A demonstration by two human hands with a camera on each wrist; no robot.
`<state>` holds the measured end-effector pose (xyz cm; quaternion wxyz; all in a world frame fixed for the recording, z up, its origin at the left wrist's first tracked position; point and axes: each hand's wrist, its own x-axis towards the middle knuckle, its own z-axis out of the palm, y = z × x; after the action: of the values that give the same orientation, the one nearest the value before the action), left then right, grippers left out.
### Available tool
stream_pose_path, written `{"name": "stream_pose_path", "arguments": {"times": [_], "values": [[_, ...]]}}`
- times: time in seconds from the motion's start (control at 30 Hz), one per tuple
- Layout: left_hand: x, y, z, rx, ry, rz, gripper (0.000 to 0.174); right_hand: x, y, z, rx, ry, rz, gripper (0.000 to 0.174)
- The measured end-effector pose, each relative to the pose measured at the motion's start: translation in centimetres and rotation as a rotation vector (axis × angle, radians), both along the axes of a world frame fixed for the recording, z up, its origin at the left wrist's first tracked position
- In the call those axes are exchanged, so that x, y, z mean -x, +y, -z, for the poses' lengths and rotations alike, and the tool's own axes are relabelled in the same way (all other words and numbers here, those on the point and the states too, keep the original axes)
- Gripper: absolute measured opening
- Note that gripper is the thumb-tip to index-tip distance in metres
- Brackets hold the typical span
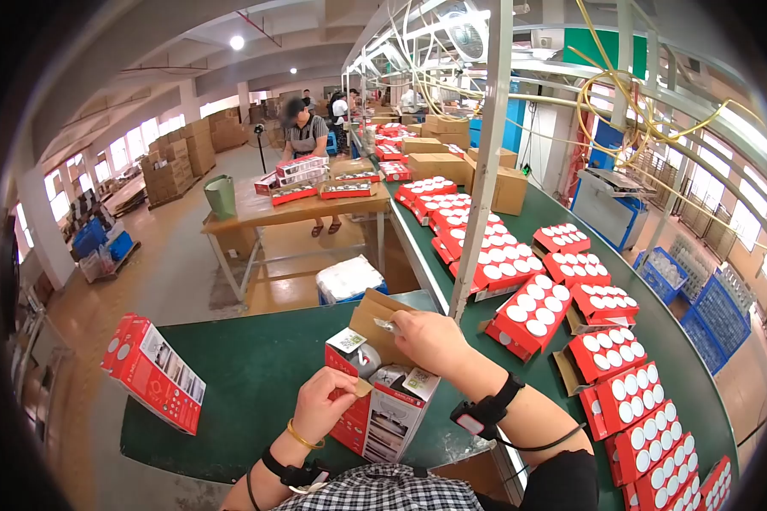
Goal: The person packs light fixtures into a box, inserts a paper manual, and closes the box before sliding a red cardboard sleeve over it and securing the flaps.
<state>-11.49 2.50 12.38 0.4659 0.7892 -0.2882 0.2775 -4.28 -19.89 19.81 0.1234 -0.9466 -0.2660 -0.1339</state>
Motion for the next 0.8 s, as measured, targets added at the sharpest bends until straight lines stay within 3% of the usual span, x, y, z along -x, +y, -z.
{"name": "stream_pose_path", "arguments": {"times": [0.07,0.13,0.27,0.37,0.4,0.67,0.77,0.8], "values": [[-0.1,0.0,0.0,0.014,0.001,-0.007,0.020,-0.7,-0.3,1.1,-0.041,-0.123,-0.052,0.019],[0.0,0.0,0.1,0.035,0.052,0.014,0.019,-1.0,-0.1,1.6,0.076,-0.267,-0.068,0.020],[-0.4,0.0,0.1,0.026,0.083,0.019,0.020,-1.7,1.3,1.3,0.233,-0.187,-0.113,0.022],[-0.4,0.0,0.2,0.016,0.099,-0.007,0.016,-1.9,2.4,-0.8,0.055,-0.013,-0.302,0.028],[-0.4,0.0,0.3,0.027,0.103,0.009,0.016,-1.8,3.1,-1.3,0.089,0.018,-0.317,0.038],[0.0,0.3,0.5,0.037,0.188,0.027,0.018,-3.3,4.9,-1.3,0.194,-0.096,-0.462,0.031],[0.3,0.3,0.5,0.057,0.221,0.040,0.017,-3.8,5.7,-2.1,0.131,-0.156,-0.403,0.027],[0.4,0.3,0.5,0.058,0.222,0.041,0.017,-3.8,6.3,-2.6,0.161,-0.073,-0.341,0.027]]}}
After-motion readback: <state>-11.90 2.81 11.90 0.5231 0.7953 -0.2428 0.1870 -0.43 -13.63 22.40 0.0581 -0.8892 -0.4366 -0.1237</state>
